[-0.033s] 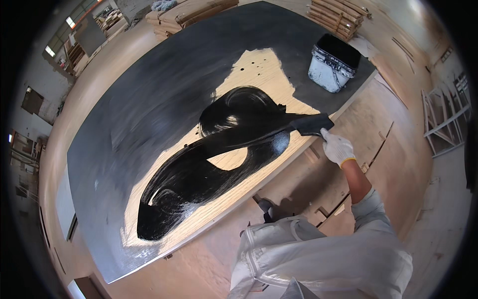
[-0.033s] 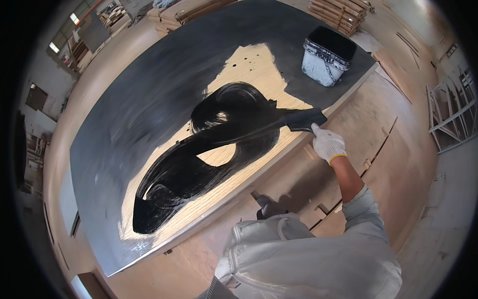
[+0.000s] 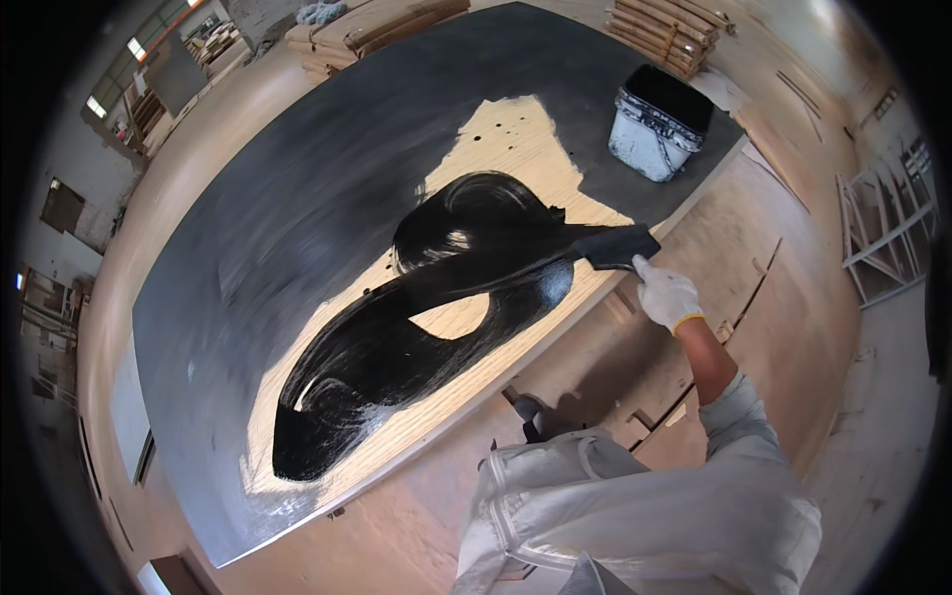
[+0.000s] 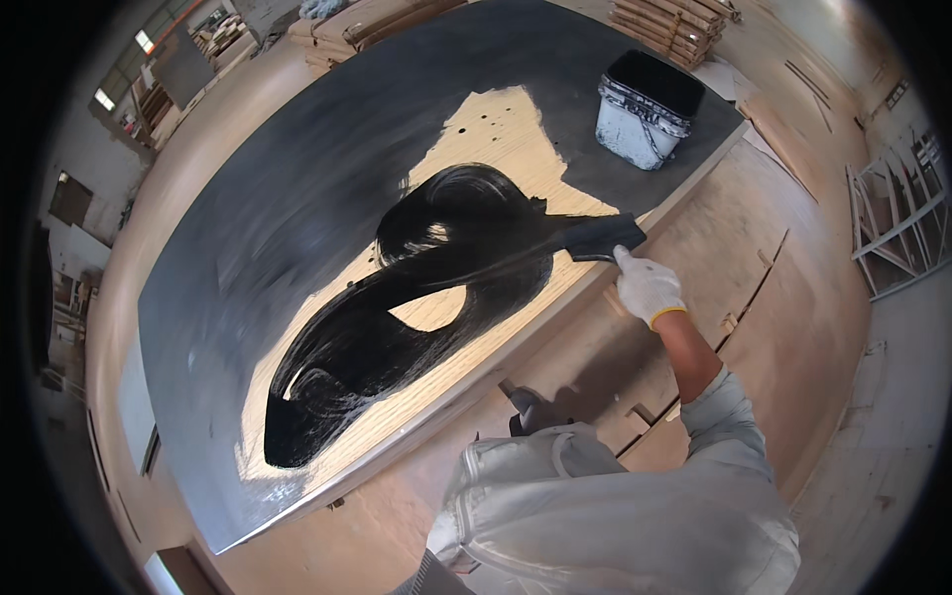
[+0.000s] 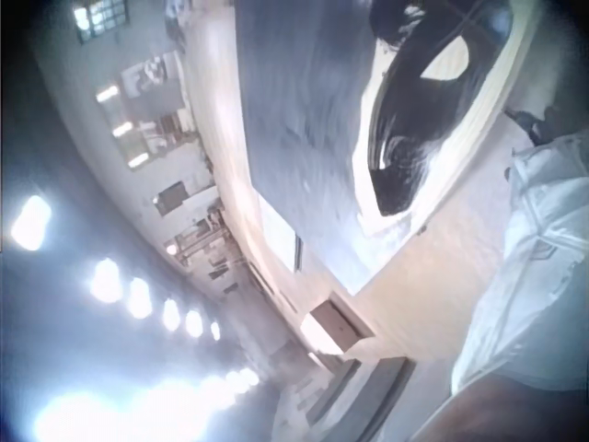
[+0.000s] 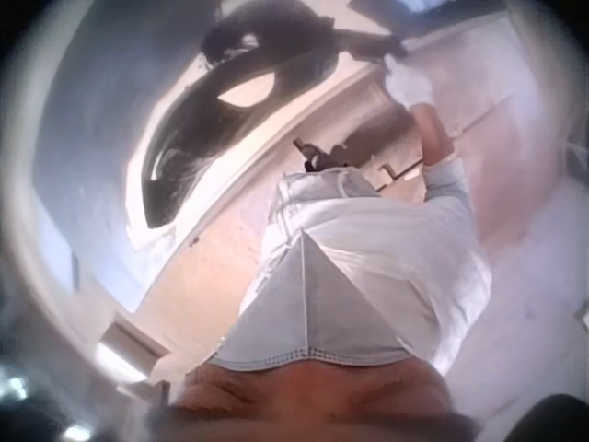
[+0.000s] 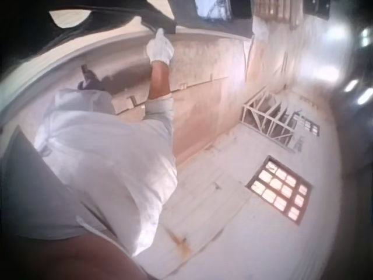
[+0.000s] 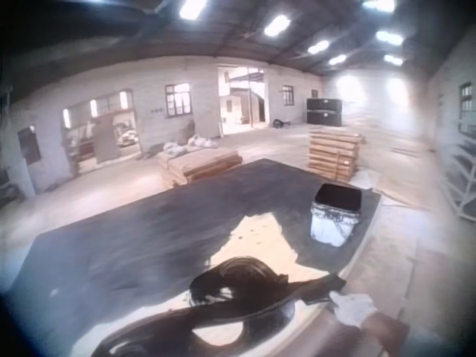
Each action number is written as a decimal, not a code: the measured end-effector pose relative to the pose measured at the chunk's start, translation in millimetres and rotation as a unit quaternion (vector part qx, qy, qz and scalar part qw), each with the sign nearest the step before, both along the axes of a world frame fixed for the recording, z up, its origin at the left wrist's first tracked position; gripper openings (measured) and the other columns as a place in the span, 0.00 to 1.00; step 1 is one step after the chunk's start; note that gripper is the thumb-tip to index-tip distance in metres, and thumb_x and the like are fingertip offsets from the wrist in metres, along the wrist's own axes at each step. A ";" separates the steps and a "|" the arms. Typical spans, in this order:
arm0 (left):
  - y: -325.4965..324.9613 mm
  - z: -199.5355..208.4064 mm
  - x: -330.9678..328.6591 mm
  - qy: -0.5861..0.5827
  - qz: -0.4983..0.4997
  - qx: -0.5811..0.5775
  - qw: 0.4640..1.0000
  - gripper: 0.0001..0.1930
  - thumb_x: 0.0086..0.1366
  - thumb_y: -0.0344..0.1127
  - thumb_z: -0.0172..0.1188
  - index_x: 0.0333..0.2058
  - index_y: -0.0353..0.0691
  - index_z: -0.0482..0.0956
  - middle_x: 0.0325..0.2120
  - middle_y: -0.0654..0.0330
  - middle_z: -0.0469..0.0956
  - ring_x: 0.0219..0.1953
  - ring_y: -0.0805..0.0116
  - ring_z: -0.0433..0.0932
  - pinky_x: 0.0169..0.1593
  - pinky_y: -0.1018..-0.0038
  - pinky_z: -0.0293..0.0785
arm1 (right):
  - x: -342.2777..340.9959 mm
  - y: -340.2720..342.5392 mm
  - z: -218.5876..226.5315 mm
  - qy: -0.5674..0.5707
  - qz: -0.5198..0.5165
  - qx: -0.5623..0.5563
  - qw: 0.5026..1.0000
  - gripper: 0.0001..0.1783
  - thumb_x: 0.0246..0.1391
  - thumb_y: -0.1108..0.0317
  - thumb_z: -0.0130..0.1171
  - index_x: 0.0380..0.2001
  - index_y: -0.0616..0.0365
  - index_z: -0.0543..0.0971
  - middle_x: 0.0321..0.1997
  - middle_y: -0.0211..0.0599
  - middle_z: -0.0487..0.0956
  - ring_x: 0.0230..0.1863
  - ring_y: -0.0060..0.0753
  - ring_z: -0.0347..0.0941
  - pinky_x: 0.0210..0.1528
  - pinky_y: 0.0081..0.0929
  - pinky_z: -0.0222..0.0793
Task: The person applies black paint to a large wooden board using a brush. They repeatedly dip the brush into a paint bucket and spread the paint across the surface in broad strokes, covering the board progressively.
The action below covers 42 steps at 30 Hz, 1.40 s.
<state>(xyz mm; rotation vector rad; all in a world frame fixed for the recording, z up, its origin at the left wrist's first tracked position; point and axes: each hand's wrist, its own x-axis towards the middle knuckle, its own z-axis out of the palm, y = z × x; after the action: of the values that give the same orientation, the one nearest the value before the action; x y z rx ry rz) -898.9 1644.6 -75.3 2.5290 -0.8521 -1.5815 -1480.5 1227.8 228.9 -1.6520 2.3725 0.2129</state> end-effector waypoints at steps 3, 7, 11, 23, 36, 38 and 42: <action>-23.2 4.5 30.6 0.011 0.056 -0.028 0.998 0.08 0.70 0.36 0.61 0.42 0.39 0.82 0.31 0.55 0.84 0.25 0.60 0.83 0.26 0.62 0.81 | 38.9 6.8 16.1 -0.012 0.056 0.061 0.996 0.32 0.67 0.60 0.55 0.74 0.41 0.69 0.51 0.50 0.87 0.54 0.58 0.84 0.57 0.52 0.78; -69.9 16.1 75.3 0.098 0.276 -0.116 0.949 0.08 0.71 0.37 0.61 0.43 0.40 0.82 0.31 0.55 0.84 0.26 0.60 0.83 0.26 0.62 0.81 | -12.0 -14.0 2.0 -0.024 0.090 -0.029 0.995 0.29 0.67 0.61 0.55 0.71 0.40 0.74 0.57 0.49 0.85 0.57 0.57 0.83 0.59 0.51 0.78; -106.6 18.3 97.1 0.115 0.311 -0.163 0.929 0.08 0.74 0.38 0.61 0.45 0.40 0.81 0.33 0.57 0.84 0.26 0.63 0.83 0.26 0.65 0.81 | -58.1 -70.9 2.5 -0.019 0.066 -0.044 0.997 0.30 0.64 0.63 0.53 0.70 0.42 0.75 0.60 0.50 0.84 0.60 0.57 0.81 0.61 0.53 0.77; 39.2 -10.9 24.2 0.046 0.187 0.010 0.981 0.09 0.72 0.37 0.59 0.44 0.39 0.82 0.32 0.56 0.85 0.26 0.61 0.84 0.27 0.63 0.81 | 49.0 47.1 23.4 -0.007 0.100 0.025 0.995 0.28 0.67 0.58 0.53 0.70 0.42 0.76 0.49 0.53 0.87 0.51 0.59 0.83 0.54 0.55 0.77; -31.9 25.3 30.8 0.085 0.388 -0.105 0.912 0.10 0.72 0.35 0.59 0.44 0.37 0.83 0.33 0.57 0.85 0.26 0.64 0.83 0.26 0.67 0.80 | 94.0 -139.8 11.4 -0.003 0.272 0.006 0.962 0.28 0.67 0.63 0.50 0.69 0.44 0.76 0.58 0.48 0.86 0.58 0.56 0.83 0.58 0.52 0.78; -55.0 28.5 29.4 0.087 0.395 -0.140 0.904 0.09 0.72 0.35 0.59 0.44 0.37 0.83 0.32 0.58 0.85 0.25 0.65 0.83 0.26 0.68 0.80 | 120.8 -188.0 2.6 -0.012 0.291 -0.003 0.957 0.26 0.69 0.65 0.47 0.67 0.46 0.77 0.58 0.47 0.86 0.58 0.55 0.83 0.57 0.52 0.79; -62.4 28.9 4.1 0.078 0.400 -0.147 0.901 0.09 0.72 0.36 0.60 0.44 0.37 0.83 0.32 0.58 0.85 0.25 0.66 0.82 0.25 0.69 0.79 | 212.5 -219.0 13.0 -0.057 0.373 0.013 0.926 0.24 0.73 0.64 0.43 0.64 0.52 0.79 0.59 0.48 0.86 0.59 0.53 0.83 0.58 0.51 0.80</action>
<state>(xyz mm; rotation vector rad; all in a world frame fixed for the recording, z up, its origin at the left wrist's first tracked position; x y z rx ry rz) -894.8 1582.2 -46.4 2.0639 0.0133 -1.2220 -1268.0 1008.8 241.8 -2.3983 1.5434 0.2627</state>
